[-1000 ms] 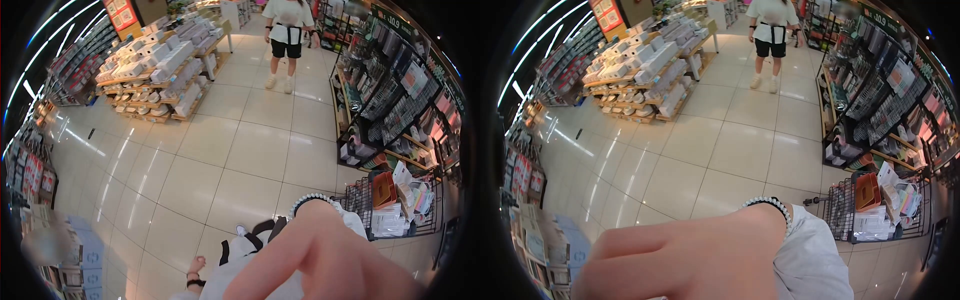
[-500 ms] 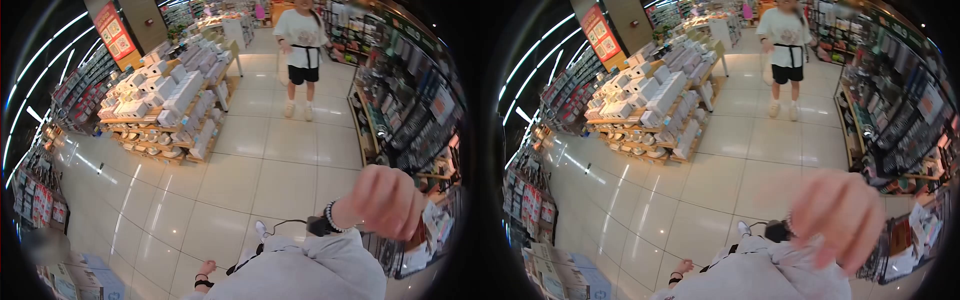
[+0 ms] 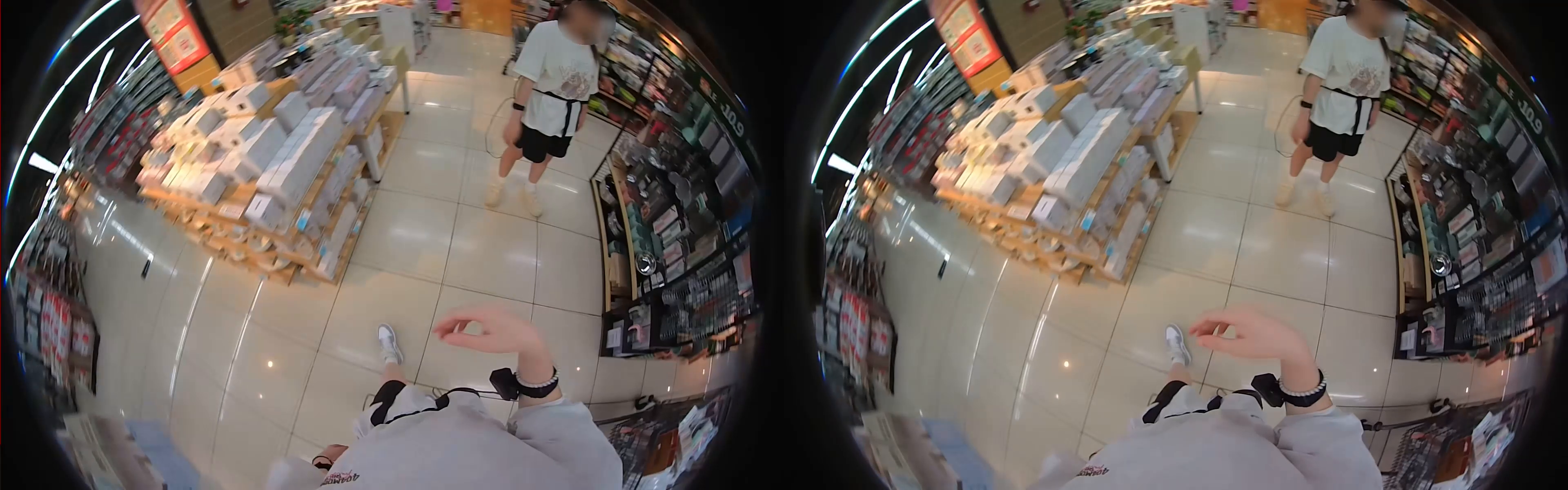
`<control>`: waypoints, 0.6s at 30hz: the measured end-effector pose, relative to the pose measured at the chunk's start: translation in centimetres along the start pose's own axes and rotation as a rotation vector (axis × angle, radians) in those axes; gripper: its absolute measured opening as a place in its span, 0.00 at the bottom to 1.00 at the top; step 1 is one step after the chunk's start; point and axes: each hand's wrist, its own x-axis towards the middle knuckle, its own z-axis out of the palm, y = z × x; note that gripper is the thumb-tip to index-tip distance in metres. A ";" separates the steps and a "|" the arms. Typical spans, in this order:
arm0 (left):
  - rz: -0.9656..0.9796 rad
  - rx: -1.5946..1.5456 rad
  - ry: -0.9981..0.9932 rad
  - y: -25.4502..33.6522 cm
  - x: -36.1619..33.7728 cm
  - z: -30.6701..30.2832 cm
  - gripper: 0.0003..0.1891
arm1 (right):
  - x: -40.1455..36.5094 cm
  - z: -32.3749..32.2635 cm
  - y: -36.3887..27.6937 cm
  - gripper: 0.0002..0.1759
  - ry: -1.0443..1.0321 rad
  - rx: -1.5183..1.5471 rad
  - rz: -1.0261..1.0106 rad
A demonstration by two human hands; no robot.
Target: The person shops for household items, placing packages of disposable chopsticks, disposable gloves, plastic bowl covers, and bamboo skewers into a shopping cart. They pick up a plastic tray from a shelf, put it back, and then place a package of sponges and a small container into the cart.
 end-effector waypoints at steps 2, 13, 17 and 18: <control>-0.990 -0.265 -0.214 -0.1 7.6 -4.1 0.16 | 3.6 0.5 8.0 0.18 0.083 -0.440 0.281; -0.141 0.338 -0.183 19.0 50.5 -28.5 0.20 | 12.9 -7.8 15.0 0.24 0.437 -0.383 0.709; 0.042 0.274 -0.215 27.1 62.2 -29.9 0.20 | 13.8 -10.5 18.9 0.26 0.468 -0.288 0.796; 0.082 0.183 -0.228 29.0 64.7 -29.8 0.20 | 14.0 -10.9 20.9 0.26 0.426 -0.331 0.888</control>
